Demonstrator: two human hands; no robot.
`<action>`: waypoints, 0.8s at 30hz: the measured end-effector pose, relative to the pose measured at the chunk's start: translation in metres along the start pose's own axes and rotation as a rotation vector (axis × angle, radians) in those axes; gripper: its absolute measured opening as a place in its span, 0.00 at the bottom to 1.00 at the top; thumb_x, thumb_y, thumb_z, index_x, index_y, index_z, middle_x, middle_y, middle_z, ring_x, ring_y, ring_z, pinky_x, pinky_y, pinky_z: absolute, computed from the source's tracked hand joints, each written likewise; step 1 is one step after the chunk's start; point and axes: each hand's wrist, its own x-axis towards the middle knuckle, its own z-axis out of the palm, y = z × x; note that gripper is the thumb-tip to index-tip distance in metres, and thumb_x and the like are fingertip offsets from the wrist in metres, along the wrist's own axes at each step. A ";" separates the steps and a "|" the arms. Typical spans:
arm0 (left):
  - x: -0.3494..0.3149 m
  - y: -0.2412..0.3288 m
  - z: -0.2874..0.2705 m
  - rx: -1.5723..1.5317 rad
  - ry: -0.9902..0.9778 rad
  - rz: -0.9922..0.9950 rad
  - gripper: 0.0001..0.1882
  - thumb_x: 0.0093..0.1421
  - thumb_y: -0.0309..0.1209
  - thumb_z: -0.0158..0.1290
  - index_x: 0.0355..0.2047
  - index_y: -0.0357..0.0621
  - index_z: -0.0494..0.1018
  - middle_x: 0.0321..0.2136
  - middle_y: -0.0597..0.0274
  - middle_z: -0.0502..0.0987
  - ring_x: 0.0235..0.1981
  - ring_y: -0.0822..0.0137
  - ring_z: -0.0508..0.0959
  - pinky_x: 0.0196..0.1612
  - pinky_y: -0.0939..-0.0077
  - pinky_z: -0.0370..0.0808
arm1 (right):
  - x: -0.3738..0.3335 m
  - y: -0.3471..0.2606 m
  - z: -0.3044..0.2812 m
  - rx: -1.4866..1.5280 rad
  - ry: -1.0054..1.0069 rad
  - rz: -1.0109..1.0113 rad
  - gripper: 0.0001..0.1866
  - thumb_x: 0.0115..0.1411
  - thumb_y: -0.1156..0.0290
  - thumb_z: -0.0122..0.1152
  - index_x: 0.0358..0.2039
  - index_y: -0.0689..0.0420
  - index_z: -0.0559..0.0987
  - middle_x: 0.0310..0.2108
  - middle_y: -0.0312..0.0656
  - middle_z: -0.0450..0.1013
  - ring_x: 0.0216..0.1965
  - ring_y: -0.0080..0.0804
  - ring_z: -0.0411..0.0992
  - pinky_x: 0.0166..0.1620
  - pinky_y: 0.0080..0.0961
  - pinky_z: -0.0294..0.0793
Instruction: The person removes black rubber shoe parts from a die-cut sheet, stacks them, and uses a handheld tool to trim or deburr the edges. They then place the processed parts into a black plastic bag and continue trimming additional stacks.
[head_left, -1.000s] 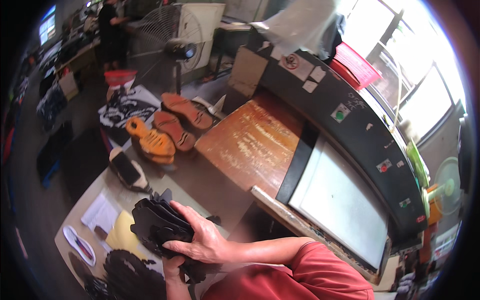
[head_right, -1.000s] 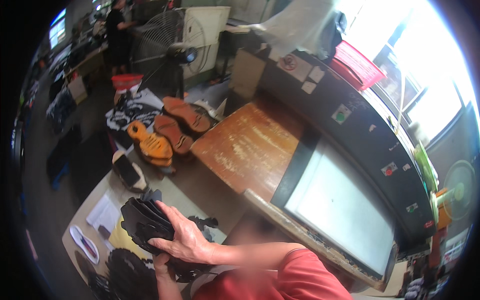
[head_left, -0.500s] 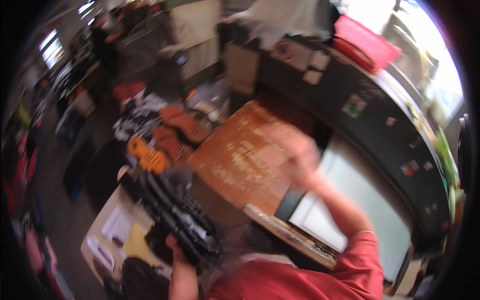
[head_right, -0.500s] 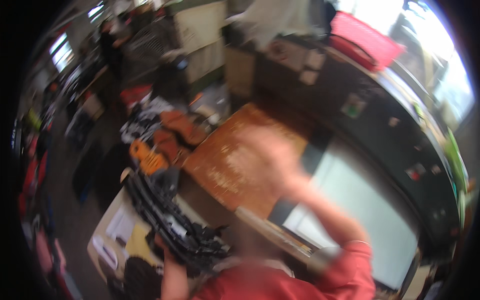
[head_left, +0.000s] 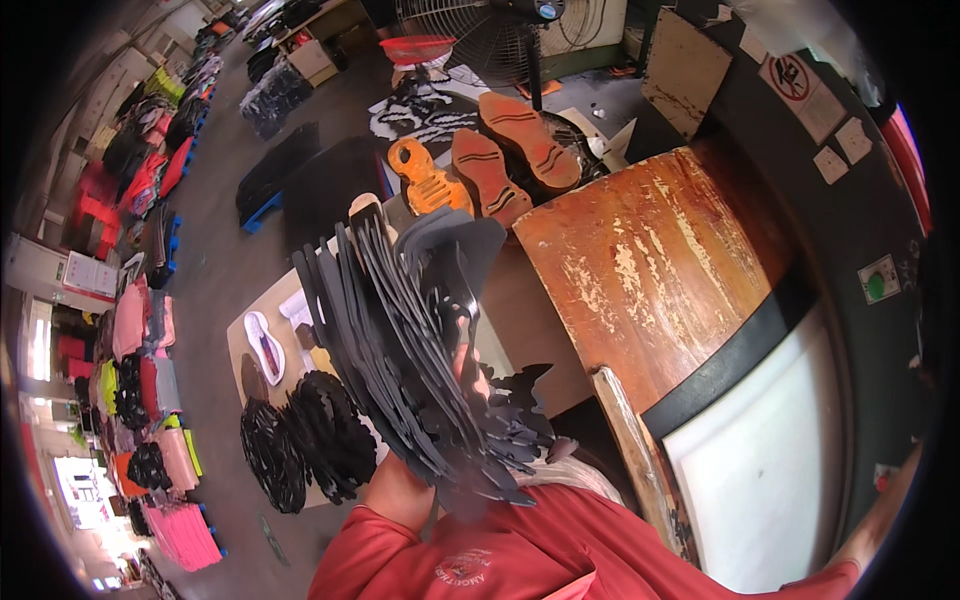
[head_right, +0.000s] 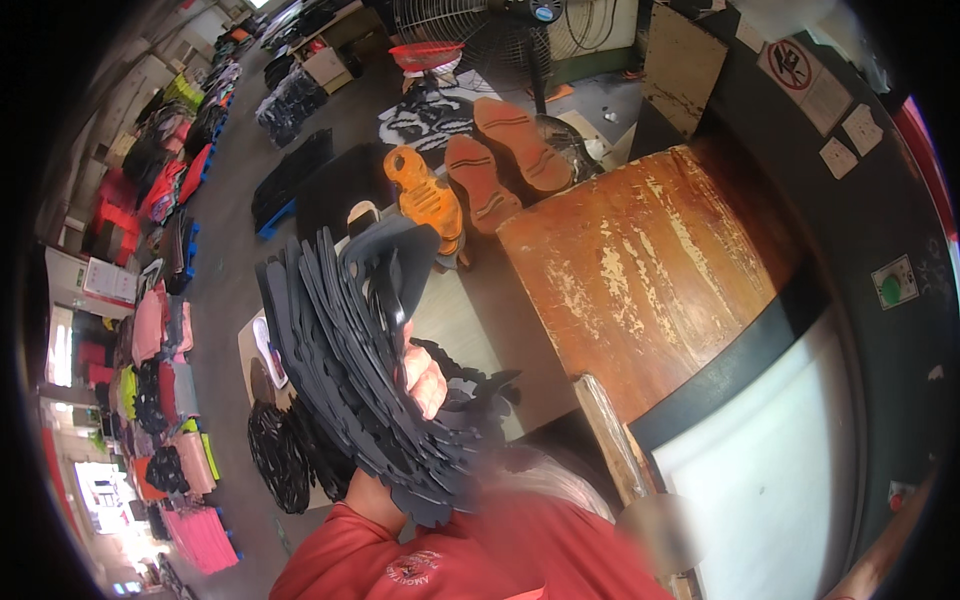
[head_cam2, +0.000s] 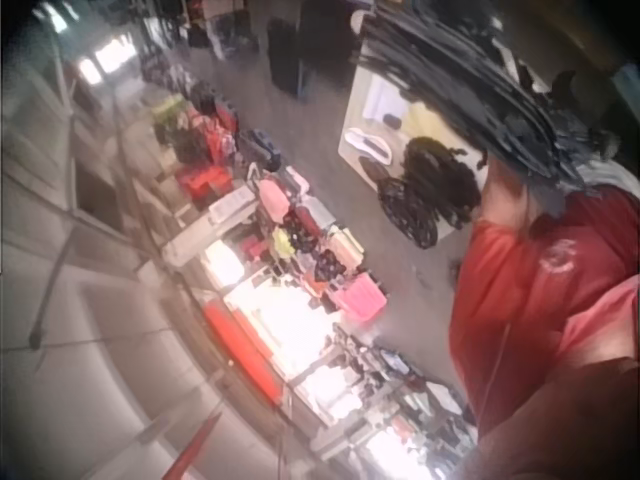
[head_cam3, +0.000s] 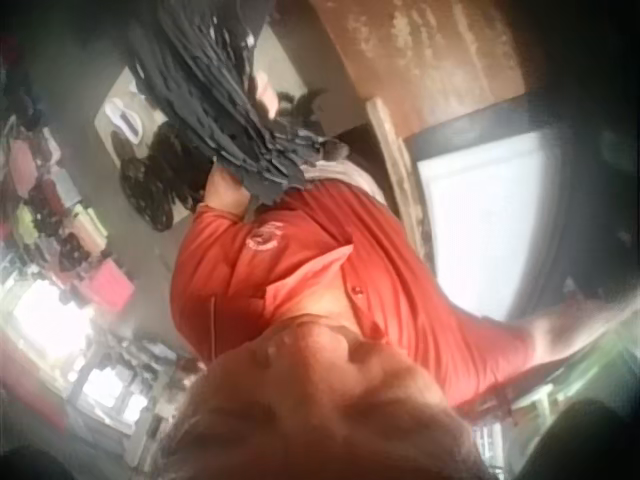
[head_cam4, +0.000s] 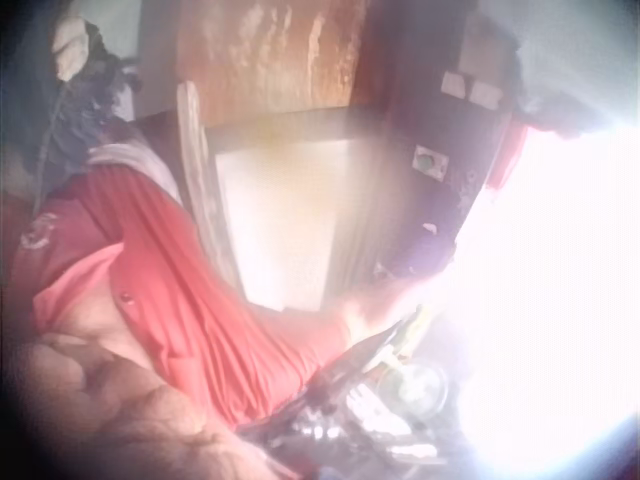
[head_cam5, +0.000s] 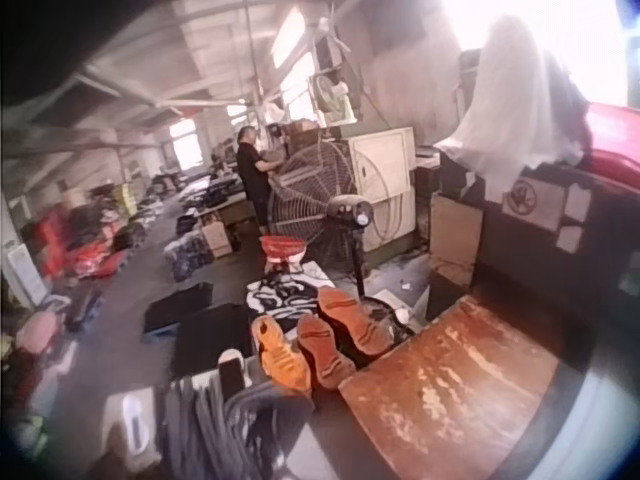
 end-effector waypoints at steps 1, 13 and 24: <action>-0.006 -0.001 0.001 0.020 0.034 0.019 0.40 0.69 0.46 0.52 0.77 0.48 0.54 0.54 0.49 0.79 0.48 0.49 0.83 0.57 0.52 0.78 | -0.004 0.004 0.003 0.022 -0.009 -0.001 0.16 0.71 0.76 0.58 0.57 0.61 0.81 0.51 0.48 0.82 0.54 0.39 0.81 0.59 0.35 0.79; -0.086 0.003 -0.014 0.207 0.302 0.233 0.49 0.55 0.38 0.65 0.75 0.41 0.58 0.60 0.47 0.76 0.57 0.48 0.79 0.64 0.53 0.74 | -0.103 -0.060 -0.073 0.483 -0.159 -0.129 0.18 0.69 0.76 0.62 0.58 0.63 0.80 0.51 0.50 0.82 0.54 0.43 0.81 0.58 0.38 0.80; -0.155 0.017 -0.018 0.287 0.494 0.201 0.57 0.41 0.30 0.76 0.72 0.33 0.62 0.66 0.46 0.73 0.64 0.47 0.76 0.70 0.54 0.70 | -0.249 -0.231 -0.104 0.877 -0.762 -0.455 0.20 0.67 0.77 0.66 0.59 0.65 0.79 0.51 0.52 0.82 0.54 0.45 0.82 0.57 0.40 0.81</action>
